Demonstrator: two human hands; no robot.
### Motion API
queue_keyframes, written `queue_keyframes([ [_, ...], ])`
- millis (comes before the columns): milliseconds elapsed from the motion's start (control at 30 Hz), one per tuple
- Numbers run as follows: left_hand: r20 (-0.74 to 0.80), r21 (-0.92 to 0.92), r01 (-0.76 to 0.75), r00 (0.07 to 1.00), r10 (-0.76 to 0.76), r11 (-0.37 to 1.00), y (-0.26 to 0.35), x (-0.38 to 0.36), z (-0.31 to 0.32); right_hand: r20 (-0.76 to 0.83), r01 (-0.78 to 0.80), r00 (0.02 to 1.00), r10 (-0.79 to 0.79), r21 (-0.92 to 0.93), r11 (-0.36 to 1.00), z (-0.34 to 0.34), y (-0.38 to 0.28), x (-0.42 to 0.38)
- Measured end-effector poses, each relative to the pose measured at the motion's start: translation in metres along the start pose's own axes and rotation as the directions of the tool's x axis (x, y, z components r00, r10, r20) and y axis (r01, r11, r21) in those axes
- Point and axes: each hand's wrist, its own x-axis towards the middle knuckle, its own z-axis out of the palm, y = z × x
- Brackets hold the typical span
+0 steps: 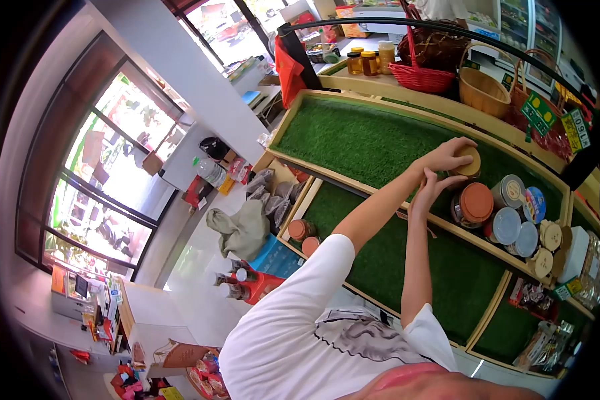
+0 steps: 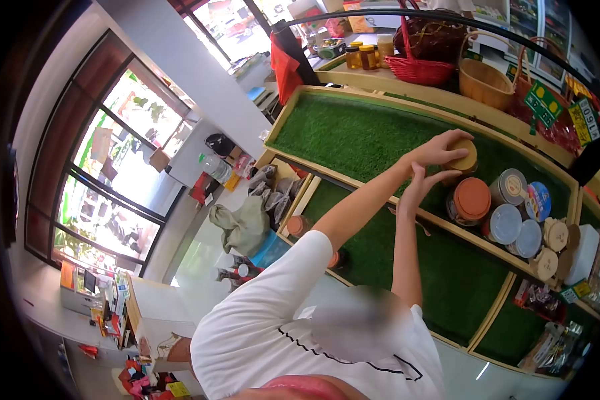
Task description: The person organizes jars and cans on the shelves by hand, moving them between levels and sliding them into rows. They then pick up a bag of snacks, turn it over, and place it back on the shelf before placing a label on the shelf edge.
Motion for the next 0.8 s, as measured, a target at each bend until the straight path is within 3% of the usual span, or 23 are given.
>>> queue_keyframes([
  [133, -0.019, -0.011, 0.025, 0.999, -0.026, 1.0, -0.004, 0.004, 0.009, -0.095, 0.094, 0.991, -0.097, -0.039, 0.995, 0.012, -0.005, 0.004],
  [233, 0.008, -0.267, 0.052, 0.999, -0.052, 0.962, -0.01, 0.0, 0.008, 0.073, 0.149, 0.986, -0.152, 0.051, 0.988, 0.015, -0.016, -0.002],
  [333, -0.002, -0.376, 0.113, 0.992, -0.123, 0.92, -0.021, -0.007, 0.01, 0.047, 0.175, 0.983, -0.178, 0.044, 0.983, 0.019, -0.01, 0.0],
  [433, -0.125, -0.066, 0.167, 0.977, -0.175, 0.984, -0.028, -0.008, 0.013, 0.084, 0.23, 0.969, -0.234, 0.053, 0.972, 0.009, 0.007, 0.013],
  [533, -0.121, -0.103, 0.232, 0.962, -0.244, 0.967, -0.014, -0.012, 0.017, 0.078, 0.191, 0.974, -0.213, 0.221, 0.956, 0.001, 0.011, 0.026],
  [633, -0.116, -0.201, 0.125, 0.982, -0.15, 0.972, -0.007, -0.016, 0.03, 0.057, 0.195, 0.976, -0.212, 0.219, 0.956, -0.005, 0.012, 0.026],
  [733, -0.142, -0.227, 0.127, 0.977, -0.162, 0.966, -0.003, -0.016, 0.04, 0.009, 0.23, 0.971, -0.238, 0.22, 0.948, -0.016, 0.006, 0.029],
  [800, -0.078, -0.271, 0.219, 0.966, -0.248, 0.937, 0.005, -0.017, 0.037, 0.026, 0.209, 0.976, -0.215, 0.133, 0.969, -0.019, 0.002, 0.018],
])
